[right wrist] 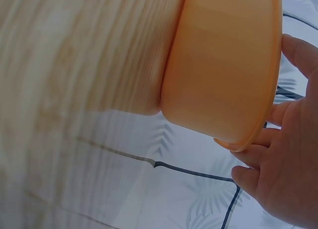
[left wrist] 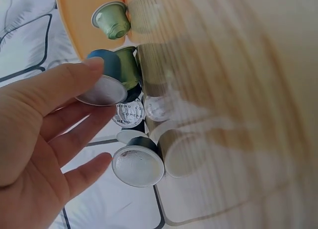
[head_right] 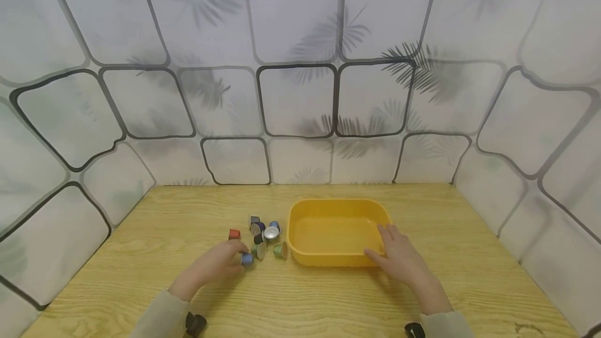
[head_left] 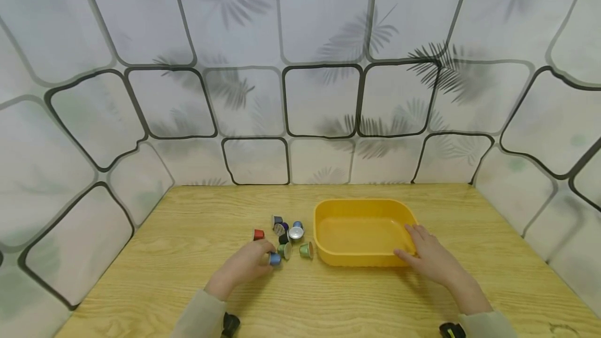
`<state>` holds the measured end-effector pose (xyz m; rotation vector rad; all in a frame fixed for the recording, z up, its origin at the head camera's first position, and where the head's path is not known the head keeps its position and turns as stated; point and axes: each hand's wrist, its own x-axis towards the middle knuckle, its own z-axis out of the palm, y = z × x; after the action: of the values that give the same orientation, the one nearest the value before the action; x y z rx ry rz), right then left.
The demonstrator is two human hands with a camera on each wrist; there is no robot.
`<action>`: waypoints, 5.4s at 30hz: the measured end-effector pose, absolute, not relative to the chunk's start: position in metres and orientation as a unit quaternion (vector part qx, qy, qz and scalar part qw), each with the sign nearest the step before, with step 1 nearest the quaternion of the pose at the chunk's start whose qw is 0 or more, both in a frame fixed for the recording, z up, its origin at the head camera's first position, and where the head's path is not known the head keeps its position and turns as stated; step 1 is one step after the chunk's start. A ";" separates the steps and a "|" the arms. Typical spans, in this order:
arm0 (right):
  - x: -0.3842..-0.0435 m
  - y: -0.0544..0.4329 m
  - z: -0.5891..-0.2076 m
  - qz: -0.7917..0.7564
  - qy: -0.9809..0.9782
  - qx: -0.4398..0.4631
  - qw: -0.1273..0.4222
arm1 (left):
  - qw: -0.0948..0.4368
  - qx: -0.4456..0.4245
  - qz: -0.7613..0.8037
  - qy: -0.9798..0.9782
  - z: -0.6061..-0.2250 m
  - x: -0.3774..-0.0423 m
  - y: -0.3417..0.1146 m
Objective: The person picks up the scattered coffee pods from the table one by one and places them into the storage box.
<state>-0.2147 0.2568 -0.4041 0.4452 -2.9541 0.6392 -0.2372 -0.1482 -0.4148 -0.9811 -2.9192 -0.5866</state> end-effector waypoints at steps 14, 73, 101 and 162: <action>-0.217 0.259 -0.406 0.192 -0.968 0.151 0.061 | 0.058 -0.288 -0.254 -0.922 -0.408 -0.238 -0.143; -0.216 0.263 -0.402 0.196 -0.969 0.145 0.037 | 0.097 -0.323 -0.342 -0.877 -0.396 -0.264 -0.059; -0.217 0.263 -0.402 0.190 -0.971 0.137 0.033 | 0.092 -0.358 -0.289 -0.883 -0.392 -0.270 0.001; -0.215 0.263 -0.402 0.185 -0.973 0.130 0.045 | -0.001 -0.338 -0.118 -0.934 -0.397 -0.282 0.114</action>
<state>-0.2145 0.2633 -0.4023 0.3982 -2.9727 0.5656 -0.2818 0.1143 -0.3969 -1.0618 -2.9347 -0.3700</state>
